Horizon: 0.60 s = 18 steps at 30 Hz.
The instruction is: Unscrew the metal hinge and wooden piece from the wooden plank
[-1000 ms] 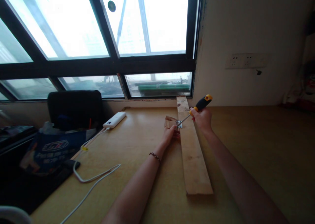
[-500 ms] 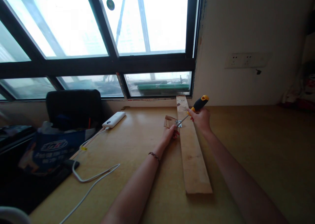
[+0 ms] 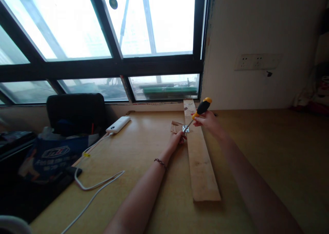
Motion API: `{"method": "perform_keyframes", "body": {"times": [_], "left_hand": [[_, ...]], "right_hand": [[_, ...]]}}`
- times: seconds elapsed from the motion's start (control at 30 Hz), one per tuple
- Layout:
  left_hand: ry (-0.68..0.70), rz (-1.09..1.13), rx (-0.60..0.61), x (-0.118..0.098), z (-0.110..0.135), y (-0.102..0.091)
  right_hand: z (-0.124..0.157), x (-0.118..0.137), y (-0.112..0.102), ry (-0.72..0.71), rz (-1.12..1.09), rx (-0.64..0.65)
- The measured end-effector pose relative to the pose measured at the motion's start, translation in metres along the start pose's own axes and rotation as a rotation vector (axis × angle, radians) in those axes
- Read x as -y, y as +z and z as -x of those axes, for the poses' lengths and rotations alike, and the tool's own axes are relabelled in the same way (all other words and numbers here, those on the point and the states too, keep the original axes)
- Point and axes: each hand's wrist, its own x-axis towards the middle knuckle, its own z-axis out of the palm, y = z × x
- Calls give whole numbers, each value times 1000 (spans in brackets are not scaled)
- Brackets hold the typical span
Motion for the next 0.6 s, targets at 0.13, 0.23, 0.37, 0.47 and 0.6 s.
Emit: {"method": "perform_keyframes", "body": {"times": [0.13, 0.23, 0.37, 0.47, 0.6], "left_hand": [[-21, 32, -1, 0, -1, 0], [-37, 30, 1, 0, -2, 0], [-50, 44, -3, 0, -2, 0], [-49, 40, 11, -2, 0, 0], [-44, -17, -12, -4, 3, 0]], "right_hand": [[1, 0, 0, -6, 7, -8], [0, -7, 1, -75, 138, -98], [0, -14, 3, -155, 394, -230], [2, -14, 6, -160, 418, -277], [5, -6, 7, -37, 172, -165]]}}
